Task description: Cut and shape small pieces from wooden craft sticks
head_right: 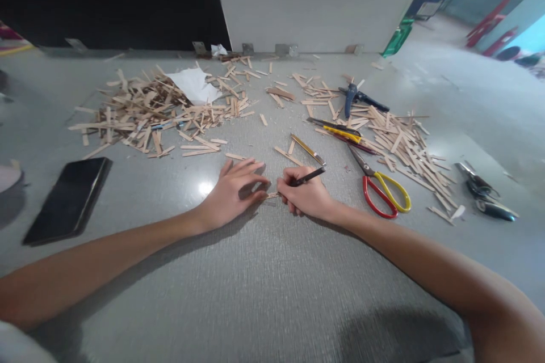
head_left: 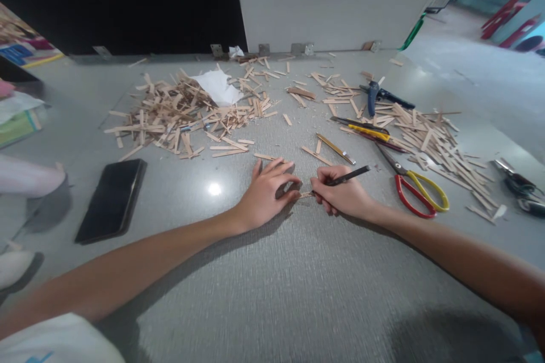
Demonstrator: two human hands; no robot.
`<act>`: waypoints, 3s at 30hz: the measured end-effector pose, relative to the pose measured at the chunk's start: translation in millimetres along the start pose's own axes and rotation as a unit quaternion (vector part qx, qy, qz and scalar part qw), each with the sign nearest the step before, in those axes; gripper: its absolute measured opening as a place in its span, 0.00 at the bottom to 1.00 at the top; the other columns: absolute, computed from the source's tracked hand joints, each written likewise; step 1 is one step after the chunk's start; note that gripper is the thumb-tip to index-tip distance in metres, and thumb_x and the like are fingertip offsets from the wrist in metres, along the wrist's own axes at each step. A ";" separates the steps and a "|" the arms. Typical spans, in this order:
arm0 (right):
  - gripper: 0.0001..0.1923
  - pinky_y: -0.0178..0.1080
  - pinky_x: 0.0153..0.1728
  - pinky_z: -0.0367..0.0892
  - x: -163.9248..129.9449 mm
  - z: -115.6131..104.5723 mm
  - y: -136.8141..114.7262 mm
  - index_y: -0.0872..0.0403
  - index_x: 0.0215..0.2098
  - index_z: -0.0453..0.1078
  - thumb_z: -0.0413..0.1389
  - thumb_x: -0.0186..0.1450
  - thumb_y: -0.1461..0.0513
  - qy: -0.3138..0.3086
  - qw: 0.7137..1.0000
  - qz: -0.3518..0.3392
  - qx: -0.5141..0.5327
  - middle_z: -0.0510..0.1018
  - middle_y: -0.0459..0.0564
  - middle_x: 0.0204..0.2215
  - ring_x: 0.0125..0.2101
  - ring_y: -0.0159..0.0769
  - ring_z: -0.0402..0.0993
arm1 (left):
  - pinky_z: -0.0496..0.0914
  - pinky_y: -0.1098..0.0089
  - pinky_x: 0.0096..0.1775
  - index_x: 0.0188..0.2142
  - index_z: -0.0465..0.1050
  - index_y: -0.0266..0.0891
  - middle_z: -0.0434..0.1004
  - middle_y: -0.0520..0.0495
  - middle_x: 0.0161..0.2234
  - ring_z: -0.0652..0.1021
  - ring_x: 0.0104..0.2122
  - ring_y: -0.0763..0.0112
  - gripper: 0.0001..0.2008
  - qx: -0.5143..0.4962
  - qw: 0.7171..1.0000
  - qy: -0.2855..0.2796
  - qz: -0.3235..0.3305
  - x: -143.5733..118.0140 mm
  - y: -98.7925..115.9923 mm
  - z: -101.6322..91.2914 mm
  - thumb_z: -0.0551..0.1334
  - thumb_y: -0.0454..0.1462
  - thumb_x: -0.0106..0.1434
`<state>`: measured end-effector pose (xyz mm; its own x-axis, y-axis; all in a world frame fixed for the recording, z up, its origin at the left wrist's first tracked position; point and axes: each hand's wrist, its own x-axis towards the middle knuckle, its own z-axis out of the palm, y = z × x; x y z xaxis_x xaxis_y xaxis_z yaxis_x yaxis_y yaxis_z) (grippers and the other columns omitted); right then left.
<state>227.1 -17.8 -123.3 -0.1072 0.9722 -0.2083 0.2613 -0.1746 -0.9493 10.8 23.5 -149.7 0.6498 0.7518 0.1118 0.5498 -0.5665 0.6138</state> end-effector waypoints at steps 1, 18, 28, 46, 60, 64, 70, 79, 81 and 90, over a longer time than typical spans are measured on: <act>0.23 0.26 0.06 0.58 0.0 0.2 0.0 0.50 0.19 0.62 0.66 0.61 0.51 0.000 1.000 0.001 0.000 0.72 0.41 0.13 0.09 0.25 0.65 | 0.45 0.28 0.72 0.53 0.82 0.46 0.72 0.41 0.70 0.62 0.75 0.44 0.11 0.000 1.000 0.000 0.000 0.0 -0.1 0.1 0.66 0.45 0.76; 0.23 0.25 0.06 0.58 -0.2 -0.7 0.6 0.50 0.18 0.62 0.66 0.62 0.52 -0.007 1.000 -0.002 -0.008 0.70 0.40 0.13 0.09 0.24 0.65 | 0.46 0.28 0.72 0.53 0.82 0.44 0.73 0.39 0.70 0.63 0.75 0.43 0.10 0.006 1.000 -0.005 -0.007 1.7 4.1 -0.6 0.68 0.42 0.75; 0.23 0.25 0.06 0.58 -0.6 -1.2 3.0 0.50 0.18 0.62 0.66 0.62 0.52 -0.008 1.000 -0.008 0.001 0.70 0.40 0.12 0.09 0.25 0.66 | 0.46 0.27 0.72 0.53 0.82 0.45 0.73 0.40 0.69 0.63 0.74 0.43 0.11 0.005 1.000 0.005 0.003 0.8 -0.1 1.4 0.67 0.43 0.75; 0.26 0.28 0.07 0.56 -0.5 -3.5 -4.0 0.50 0.21 0.63 0.68 0.61 0.45 -0.014 1.000 0.007 0.007 0.72 0.41 0.13 0.09 0.25 0.62 | 0.49 0.26 0.71 0.51 0.82 0.44 0.76 0.40 0.67 0.66 0.73 0.43 0.09 0.003 1.000 0.017 0.012 0.1 -1.8 2.9 0.66 0.42 0.76; 0.15 0.30 0.15 0.64 2.7 -5.4 11.1 0.53 0.44 0.74 0.65 0.67 0.52 0.084 0.992 -0.090 0.011 0.80 0.47 0.31 0.17 0.25 0.69 | 0.49 0.29 0.72 0.45 0.84 0.44 0.80 0.40 0.63 0.70 0.71 0.44 0.09 -0.016 0.999 0.034 0.003 1.6 0.3 0.1 0.66 0.43 0.75; 0.31 0.32 0.12 0.64 7.8 -5.8 15.0 0.56 0.66 0.68 0.59 0.67 0.55 0.140 0.989 -0.051 0.017 0.82 0.63 0.55 0.19 0.28 0.74 | 0.50 0.29 0.71 0.43 0.84 0.43 0.81 0.39 0.62 0.71 0.69 0.42 0.06 -0.013 0.999 0.039 0.000 2.9 -1.7 1.6 0.73 0.40 0.69; 0.40 0.32 0.13 0.65 8.3 -2.8 17.9 0.52 0.76 0.55 0.56 0.67 0.58 0.138 0.989 -0.059 0.012 0.82 0.64 0.56 0.22 0.31 0.76 | 0.51 0.28 0.71 0.41 0.85 0.44 0.82 0.40 0.61 0.73 0.68 0.44 0.05 -0.012 0.999 0.048 0.007 2.7 -7.8 3.6 0.69 0.39 0.71; 0.10 0.48 0.43 0.75 17.9 -49.9 4.4 0.52 0.43 0.76 0.51 0.73 0.64 0.159 0.890 -0.180 -0.388 0.84 0.60 0.46 0.42 0.48 0.81 | 0.57 0.29 0.68 0.43 0.83 0.42 0.83 0.37 0.59 0.76 0.65 0.46 0.11 0.010 0.997 0.063 0.047 1.0 -14.3 5.5 0.60 0.37 0.76; 0.08 0.47 0.44 0.73 22.8 -69.5 4.7 0.50 0.33 0.73 0.56 0.71 0.64 0.162 0.847 -0.157 -0.482 0.83 0.60 0.41 0.44 0.51 0.80 | 0.58 0.29 0.68 0.43 0.83 0.41 0.83 0.38 0.59 0.75 0.66 0.46 0.12 0.011 0.997 0.063 0.050 0.5 -14.9 6.3 0.59 0.38 0.76; 0.12 0.41 0.27 0.61 25.4 -101.9 -6.2 0.50 0.31 0.69 0.50 0.72 0.63 0.212 0.827 -0.159 -0.496 0.78 0.52 0.25 0.23 0.40 0.70 | 0.66 0.43 0.65 0.44 0.79 0.40 0.85 0.39 0.49 0.79 0.57 0.53 0.12 0.050 0.980 0.134 0.140 -4.5 -4.7 8.4 0.56 0.37 0.78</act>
<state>320.6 23.9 -98.7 -0.0310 0.9483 0.3158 0.9655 0.1101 -0.2361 9.7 19.9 -159.6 0.6285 0.6159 0.4749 0.4270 -0.7836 0.4512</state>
